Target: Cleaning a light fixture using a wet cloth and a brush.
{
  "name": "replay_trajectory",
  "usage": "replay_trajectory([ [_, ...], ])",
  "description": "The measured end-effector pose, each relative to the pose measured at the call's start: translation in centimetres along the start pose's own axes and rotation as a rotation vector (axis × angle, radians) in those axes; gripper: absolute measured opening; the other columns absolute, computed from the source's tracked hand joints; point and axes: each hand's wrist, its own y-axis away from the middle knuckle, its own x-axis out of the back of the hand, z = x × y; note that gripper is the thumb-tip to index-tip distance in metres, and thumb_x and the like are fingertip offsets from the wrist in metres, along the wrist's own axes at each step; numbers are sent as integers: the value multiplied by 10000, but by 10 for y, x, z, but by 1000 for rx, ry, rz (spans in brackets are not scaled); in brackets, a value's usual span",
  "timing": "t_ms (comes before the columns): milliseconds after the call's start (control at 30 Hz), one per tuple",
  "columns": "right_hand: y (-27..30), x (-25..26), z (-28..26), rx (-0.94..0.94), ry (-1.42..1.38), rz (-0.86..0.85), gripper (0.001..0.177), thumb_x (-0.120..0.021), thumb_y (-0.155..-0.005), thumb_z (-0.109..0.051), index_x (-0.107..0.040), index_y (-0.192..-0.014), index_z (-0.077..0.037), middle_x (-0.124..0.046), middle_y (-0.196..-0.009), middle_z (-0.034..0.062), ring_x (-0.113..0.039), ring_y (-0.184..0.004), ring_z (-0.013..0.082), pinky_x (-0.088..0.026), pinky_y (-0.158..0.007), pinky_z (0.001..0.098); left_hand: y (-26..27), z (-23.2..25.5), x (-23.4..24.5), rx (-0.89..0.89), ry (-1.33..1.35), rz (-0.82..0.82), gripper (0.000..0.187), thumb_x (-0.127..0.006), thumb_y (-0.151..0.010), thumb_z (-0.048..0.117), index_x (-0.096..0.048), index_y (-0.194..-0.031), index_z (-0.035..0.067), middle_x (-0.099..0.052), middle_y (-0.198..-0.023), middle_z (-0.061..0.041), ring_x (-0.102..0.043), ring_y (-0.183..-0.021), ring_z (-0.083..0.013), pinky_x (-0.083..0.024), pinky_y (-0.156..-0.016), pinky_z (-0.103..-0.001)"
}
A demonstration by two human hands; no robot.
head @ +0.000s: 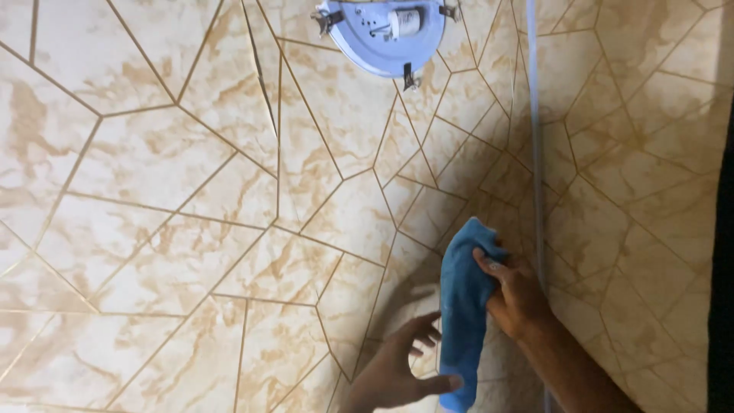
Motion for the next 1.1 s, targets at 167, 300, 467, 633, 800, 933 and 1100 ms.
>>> replay_trajectory([
  [167, -87, -51, -55, 357, 60, -50, 231, -721, -895, -30, -698, -1117, -87, -704, -1054, 31, -672, -944, 160, -558, -806, 323, -79, 47, 63, -264, -312, 322, 785, -859, -755, 358, -547, -1410, 57, -657, -1250, -147, -640, -1165, -305, -527, -972, -378],
  [300, -190, -69, -88, 877, 268, -64, 196, -757, -957, 25, -628, -1077, -61, -598, -1017, -34, -556, -952, 83, -477, -868, 264, -131, 91, 117, -453, -715, 608, 686, -832, -773, 240, -555, -1345, -17, -595, -1252, -231, -551, -1160, -424, -461, -997, -443],
  [467, -268, -134, -158, 1281, 648, 157, 273, -771, -859, 12, -702, -1115, -53, -713, -952, 45, -657, -883, 142, -524, -799, 293, -189, 120, 176, -501, -960, 720, 625, -761, -749, 232, -592, -1290, -30, -587, -1176, -223, -540, -1068, -404, -455, -910, -484],
  [633, -300, -173, -164, 1494, 1095, 258, 221, -774, -769, -32, -794, -986, -68, -741, -950, 170, -691, -866, 370, -534, -804, 479, -226, 111, 206, -595, -1193, 816, 498, -712, -852, 324, -632, -1219, -3, -611, -1148, -187, -571, -1089, -364, -440, -951, -476],
  [800, -312, -180, -160, 1486, 1345, 52, 307, -615, -815, 37, -756, -1077, -38, -670, -1137, 183, -685, -986, 378, -556, -871, 456, -221, 118, 199, -570, -1313, 834, 566, -711, -770, 389, -634, -1180, 6, -616, -1117, -209, -575, -1043, -361, -432, -906, -471],
  [933, -309, -208, -181, 1450, 1405, 133, 419, -616, -860, 59, -788, -1203, -108, -662, -1121, 215, -657, -901, 425, -529, -783, 505, -224, 118, 199, -529, -1278, 782, 567, -698, -775, 403, -635, -1199, 31, -618, -1111, -179, -570, -1035, -361, -432, -926, -462],
  [1100, -280, -196, -162, 1363, 1414, 151, 376, -601, -766, 43, -796, -1059, -89, -688, -1065, 162, -683, -938, 386, -553, -831, 477, -225, 116, 200, -568, -1332, 811, 649, -694, -765, 397, -614, -1283, 14, -609, -1128, -175, -579, -1047, -339, -420, -910, -460],
])
